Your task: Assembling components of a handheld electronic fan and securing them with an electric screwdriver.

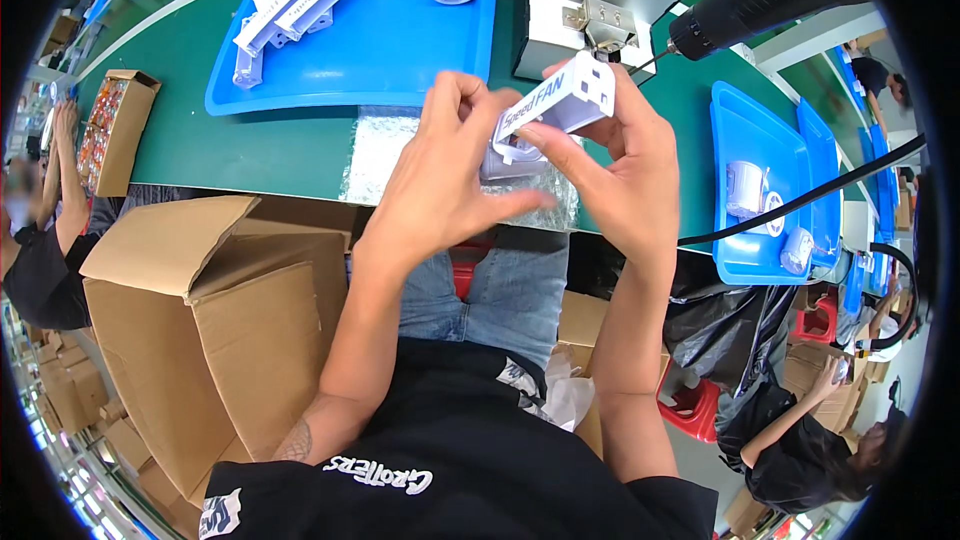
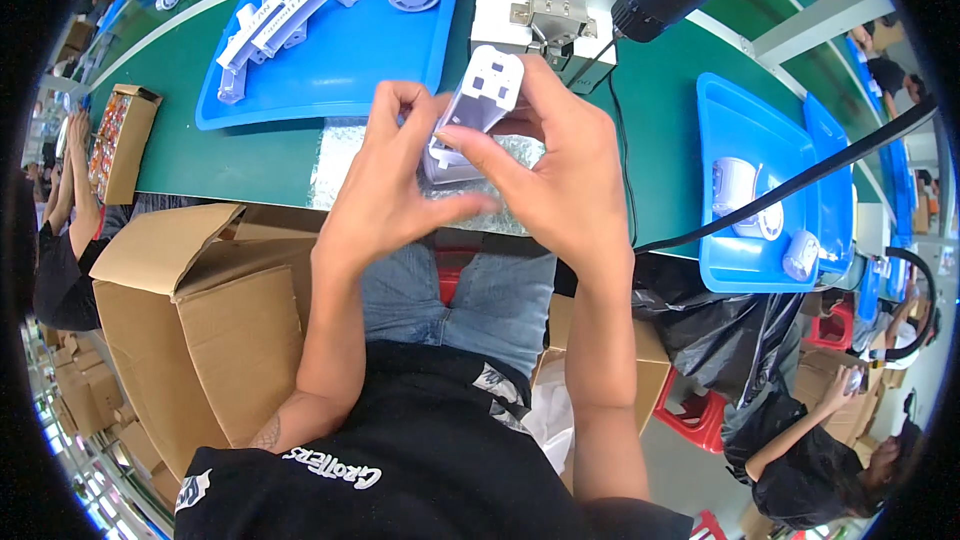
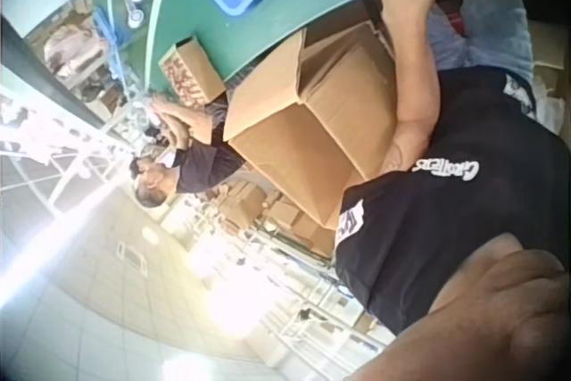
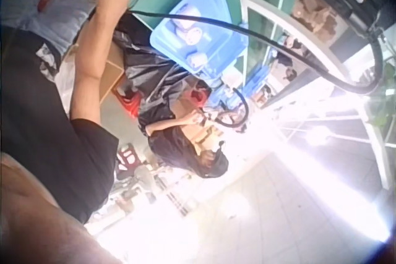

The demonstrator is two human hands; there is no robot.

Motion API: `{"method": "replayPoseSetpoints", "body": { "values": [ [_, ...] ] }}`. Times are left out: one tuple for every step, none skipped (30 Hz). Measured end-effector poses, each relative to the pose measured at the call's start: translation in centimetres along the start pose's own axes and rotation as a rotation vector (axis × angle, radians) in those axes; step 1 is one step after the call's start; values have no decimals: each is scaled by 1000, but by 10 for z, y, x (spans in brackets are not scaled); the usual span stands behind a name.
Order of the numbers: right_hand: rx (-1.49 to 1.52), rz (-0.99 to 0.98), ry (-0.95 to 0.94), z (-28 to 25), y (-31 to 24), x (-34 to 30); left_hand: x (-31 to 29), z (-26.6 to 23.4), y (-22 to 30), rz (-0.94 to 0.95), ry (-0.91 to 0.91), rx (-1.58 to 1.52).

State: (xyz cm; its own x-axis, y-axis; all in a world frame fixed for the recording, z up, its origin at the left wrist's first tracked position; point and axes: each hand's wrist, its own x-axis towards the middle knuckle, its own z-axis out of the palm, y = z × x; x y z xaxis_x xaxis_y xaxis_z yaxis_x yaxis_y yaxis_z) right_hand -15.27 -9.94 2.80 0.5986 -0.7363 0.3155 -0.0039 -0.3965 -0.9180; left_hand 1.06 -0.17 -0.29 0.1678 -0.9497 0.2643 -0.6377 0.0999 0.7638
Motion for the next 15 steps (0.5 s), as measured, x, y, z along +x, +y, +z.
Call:
{"method": "replayPoseSetpoints", "body": {
  "values": [
    [-5,-13,10,1,3,-2,-1,1,-9,1,-1,-3],
    [-5,-24,17,4,5,-4,-4,-2,-20,97,3,-10],
    [-3,-19,15,5,5,-5,-7,-4,-27,194,7,-16],
    [-79,-72,46,7,5,-5,-7,-7,-18,70,22,-20],
    [-159,-124,77,8,4,-6,-4,-3,-12,68,19,-26],
    [-163,-119,77,8,3,-7,-1,4,-6,-15,68,33],
    [-161,-114,116,8,3,-7,1,8,-3,-97,120,93],
    [-159,-108,155,8,2,-7,-3,13,-6,-59,127,81],
    [-194,-116,170,7,3,-7,-3,13,-10,-59,126,77],
    [-195,-112,169,7,5,-9,-5,12,-14,34,112,-22],
    [-164,-93,157,5,8,-10,-7,10,-16,126,98,-120],
    [-131,-75,145,5,9,-11,-10,9,-14,48,76,-250],
    [-156,-57,148,5,8,-13,-9,7,-15,47,75,-255],
    [-158,-55,147,4,9,-14,-7,4,-16,23,37,-273],
    [-198,-121,137,3,12,-16,-6,3,-16,0,0,-291]
  ]
}}
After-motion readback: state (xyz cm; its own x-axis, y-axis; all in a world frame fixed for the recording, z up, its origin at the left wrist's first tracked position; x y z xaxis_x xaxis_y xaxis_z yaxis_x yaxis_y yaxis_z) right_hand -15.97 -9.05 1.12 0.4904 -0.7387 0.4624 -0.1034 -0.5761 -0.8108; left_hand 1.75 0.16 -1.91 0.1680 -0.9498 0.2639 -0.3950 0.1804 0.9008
